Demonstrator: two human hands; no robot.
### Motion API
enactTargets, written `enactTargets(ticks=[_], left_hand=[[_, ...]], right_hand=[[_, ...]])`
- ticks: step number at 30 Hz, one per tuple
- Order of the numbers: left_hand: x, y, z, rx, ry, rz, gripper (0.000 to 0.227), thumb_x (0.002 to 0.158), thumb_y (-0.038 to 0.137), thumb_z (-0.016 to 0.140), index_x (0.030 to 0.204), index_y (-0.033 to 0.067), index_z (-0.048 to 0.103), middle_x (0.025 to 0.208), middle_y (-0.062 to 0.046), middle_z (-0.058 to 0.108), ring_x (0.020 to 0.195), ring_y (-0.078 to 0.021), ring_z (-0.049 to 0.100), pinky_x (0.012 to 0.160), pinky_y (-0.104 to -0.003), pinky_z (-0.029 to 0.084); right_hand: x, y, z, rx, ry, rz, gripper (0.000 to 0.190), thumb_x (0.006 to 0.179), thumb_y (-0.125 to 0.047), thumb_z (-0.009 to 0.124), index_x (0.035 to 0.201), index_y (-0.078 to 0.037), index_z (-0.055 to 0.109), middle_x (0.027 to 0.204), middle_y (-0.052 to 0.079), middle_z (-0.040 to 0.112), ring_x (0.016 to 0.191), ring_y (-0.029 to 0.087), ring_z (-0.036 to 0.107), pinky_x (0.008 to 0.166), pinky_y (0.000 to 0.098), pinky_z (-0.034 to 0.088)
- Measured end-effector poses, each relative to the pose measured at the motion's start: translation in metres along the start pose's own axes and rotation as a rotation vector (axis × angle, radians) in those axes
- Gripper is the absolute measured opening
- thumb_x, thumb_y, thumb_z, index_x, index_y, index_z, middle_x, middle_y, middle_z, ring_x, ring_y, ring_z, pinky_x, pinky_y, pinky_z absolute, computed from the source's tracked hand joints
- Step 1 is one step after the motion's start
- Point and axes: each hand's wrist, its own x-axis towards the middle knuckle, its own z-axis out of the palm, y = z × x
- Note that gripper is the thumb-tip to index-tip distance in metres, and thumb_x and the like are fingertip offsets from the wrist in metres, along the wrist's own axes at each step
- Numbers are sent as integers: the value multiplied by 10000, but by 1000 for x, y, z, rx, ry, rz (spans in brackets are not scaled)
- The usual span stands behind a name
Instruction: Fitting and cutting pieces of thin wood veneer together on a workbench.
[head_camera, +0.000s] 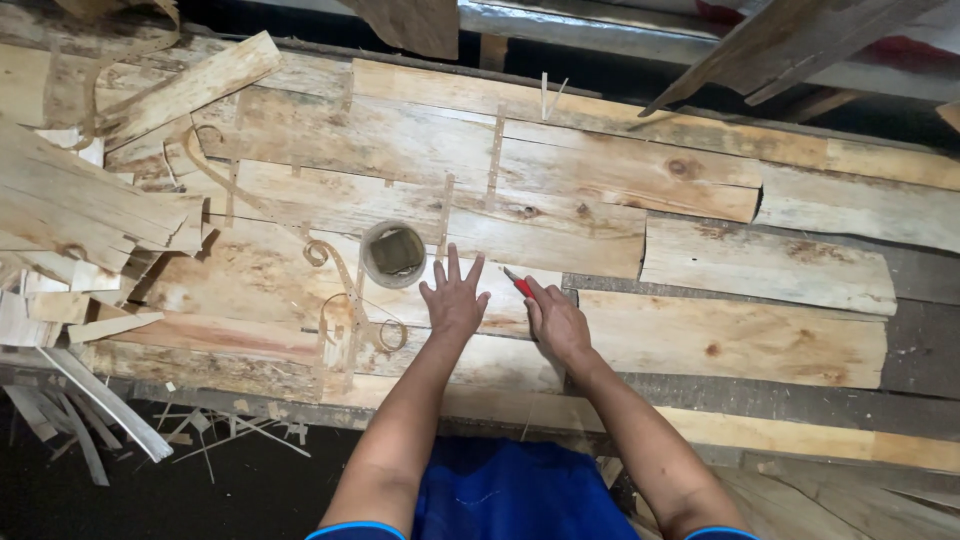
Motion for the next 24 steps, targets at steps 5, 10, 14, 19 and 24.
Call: enactTargets(ticks=[5, 10, 14, 19, 24], left_hand=[[6, -4, 5, -12, 18, 29, 812, 885, 466, 731, 1582, 337, 335, 1686, -176, 147, 1501, -380, 246, 1124, -662, 268], [14, -12, 15, -71, 52, 81, 843, 855, 468, 770, 1572, 305, 359, 1658, -202, 207, 1538, -382, 192, 1210, -553, 216], [14, -14, 6, -118, 50, 76, 913, 821, 478, 796, 1589, 287, 340, 1648, -189, 246, 1520, -355, 220, 1208, -504, 233], [14, -17, -4, -138, 49, 80, 910, 790, 458, 826, 1565, 293, 378, 1614, -167, 308, 1474, -328, 285, 1178, -493, 263], [14, -23, -2, -274, 95, 82, 871, 747, 357, 875, 1524, 311, 483, 1582, -122, 390, 1446, -301, 344, 1177, -476, 291]], right_hand=[[4, 7, -4, 44, 33, -10, 453, 1005, -308, 549, 1438, -176, 571, 1038, 152, 676, 929, 383, 666, 804, 491, 540], [20, 10, -21, 33, 6, -113, 436, 996, -344, 538, 1386, -166, 621, 1068, 160, 699, 964, 385, 672, 835, 484, 546], [42, -10, -46, 12, -140, -98, 415, 1007, -397, 528, 1355, -207, 651, 1066, 154, 711, 986, 383, 673, 861, 483, 537], [59, -22, -50, -5, -225, -120, 399, 1018, -422, 513, 1336, -235, 664, 1081, 143, 731, 1012, 367, 678, 865, 483, 534], [67, -28, -57, -30, -261, -154, 390, 1009, -426, 511, 1292, -250, 714, 1076, 138, 744, 1019, 359, 679, 877, 476, 535]])
